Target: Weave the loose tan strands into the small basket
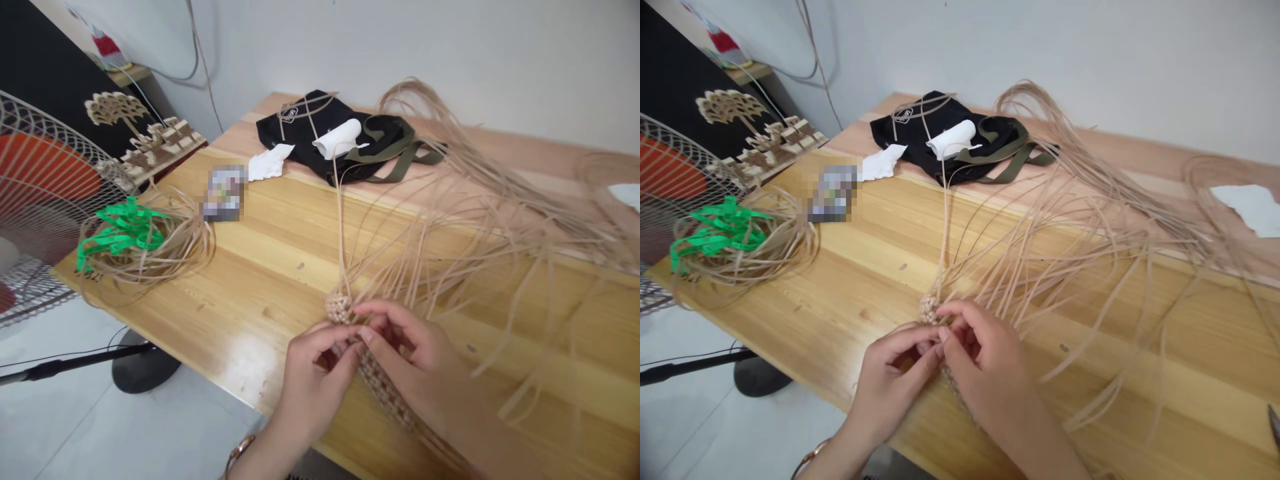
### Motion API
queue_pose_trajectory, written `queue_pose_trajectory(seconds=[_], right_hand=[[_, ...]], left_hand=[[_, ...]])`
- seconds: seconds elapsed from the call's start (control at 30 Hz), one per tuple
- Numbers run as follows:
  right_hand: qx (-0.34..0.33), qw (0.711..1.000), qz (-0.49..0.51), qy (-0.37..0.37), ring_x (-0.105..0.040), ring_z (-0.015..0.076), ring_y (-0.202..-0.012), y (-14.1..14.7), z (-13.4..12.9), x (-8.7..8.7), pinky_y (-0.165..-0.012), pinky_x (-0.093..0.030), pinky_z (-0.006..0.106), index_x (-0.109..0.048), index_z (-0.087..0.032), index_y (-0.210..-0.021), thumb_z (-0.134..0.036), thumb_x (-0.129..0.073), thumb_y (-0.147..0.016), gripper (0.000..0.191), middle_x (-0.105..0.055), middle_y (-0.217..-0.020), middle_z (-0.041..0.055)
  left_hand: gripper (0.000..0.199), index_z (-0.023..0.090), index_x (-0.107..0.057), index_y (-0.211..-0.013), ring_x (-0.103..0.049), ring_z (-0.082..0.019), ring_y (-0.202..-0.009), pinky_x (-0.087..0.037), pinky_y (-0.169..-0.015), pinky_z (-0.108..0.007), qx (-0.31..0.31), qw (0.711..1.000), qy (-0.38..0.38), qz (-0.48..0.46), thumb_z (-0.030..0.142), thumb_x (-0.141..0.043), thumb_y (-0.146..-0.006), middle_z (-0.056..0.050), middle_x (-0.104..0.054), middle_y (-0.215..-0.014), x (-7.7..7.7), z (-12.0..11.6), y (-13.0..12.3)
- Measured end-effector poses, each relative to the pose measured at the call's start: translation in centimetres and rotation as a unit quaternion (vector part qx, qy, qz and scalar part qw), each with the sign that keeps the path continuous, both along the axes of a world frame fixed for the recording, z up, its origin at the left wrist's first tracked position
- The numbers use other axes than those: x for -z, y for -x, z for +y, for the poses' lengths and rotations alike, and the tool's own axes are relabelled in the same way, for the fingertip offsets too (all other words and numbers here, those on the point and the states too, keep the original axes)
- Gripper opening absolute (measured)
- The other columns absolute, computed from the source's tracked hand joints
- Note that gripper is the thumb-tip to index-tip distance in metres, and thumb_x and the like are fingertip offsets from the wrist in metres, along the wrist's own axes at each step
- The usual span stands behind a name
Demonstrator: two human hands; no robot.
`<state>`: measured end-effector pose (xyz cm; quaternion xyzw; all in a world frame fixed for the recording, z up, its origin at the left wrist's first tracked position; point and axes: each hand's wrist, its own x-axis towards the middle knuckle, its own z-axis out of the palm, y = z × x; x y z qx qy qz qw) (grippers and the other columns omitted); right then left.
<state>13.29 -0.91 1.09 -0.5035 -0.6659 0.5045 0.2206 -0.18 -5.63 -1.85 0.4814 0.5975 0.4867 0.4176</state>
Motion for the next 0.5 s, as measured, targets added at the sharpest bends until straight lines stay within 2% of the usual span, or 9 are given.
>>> queue_pose_trajectory(seconds=[0.1,0.27,0.4,0.5], right_hand=[[-0.030,0.996,-0.054,-0.064,-0.061,0.0157,-0.072,-0.62,-0.08,0.15,-0.063,-0.047,0.028,-0.068,-0.023,-0.094,-0.020,-0.053,-0.084,0.018,-0.066,-0.083,0.0024],[-0.094,0.989,-0.050,-0.100,-0.065,0.0155,-0.080,-1.12,0.13,-0.07,-0.069,-0.049,0.028,-0.071,-0.025,-0.093,-0.014,-0.050,-0.085,0.025,-0.070,-0.092,0.0019],[-0.089,0.987,-0.061,-0.117,-0.065,0.0149,-0.078,-0.96,0.35,-0.10,-0.069,-0.048,0.027,-0.069,-0.024,-0.087,-0.013,-0.052,-0.085,0.021,-0.071,-0.087,-0.0003],[-0.073,0.986,-0.095,-0.117,-0.063,0.0154,-0.074,-0.81,0.31,0.01,-0.066,-0.047,0.027,-0.065,-0.023,-0.084,-0.014,-0.053,-0.085,0.015,-0.070,-0.081,-0.0009]], left_hand=[[0.014,0.016,-0.075,-0.084,-0.054,-0.010,-0.055,-0.044,-0.051,-0.018,-0.011,0.999,-0.030,0.003,0.011,-0.064,-0.076,0.000,-0.059,-0.061,0.30,-0.10,-0.12],[0.016,0.017,-0.075,-0.084,-0.051,-0.010,-0.053,-0.041,-0.049,-0.019,-0.010,0.997,-0.066,0.038,0.010,-0.063,-0.079,0.001,-0.057,-0.060,0.55,-0.30,-0.26],[0.016,0.017,-0.075,-0.084,-0.052,-0.010,-0.052,-0.040,-0.047,-0.019,-0.011,0.994,-0.081,0.074,0.009,-0.061,-0.081,0.000,-0.057,-0.060,0.63,-0.62,-0.40],[0.020,0.017,-0.074,-0.092,-0.057,-0.010,-0.056,-0.043,-0.050,-0.020,-0.010,0.989,-0.106,0.102,0.007,-0.059,-0.082,-0.002,-0.061,-0.065,0.72,-0.97,-0.54]])
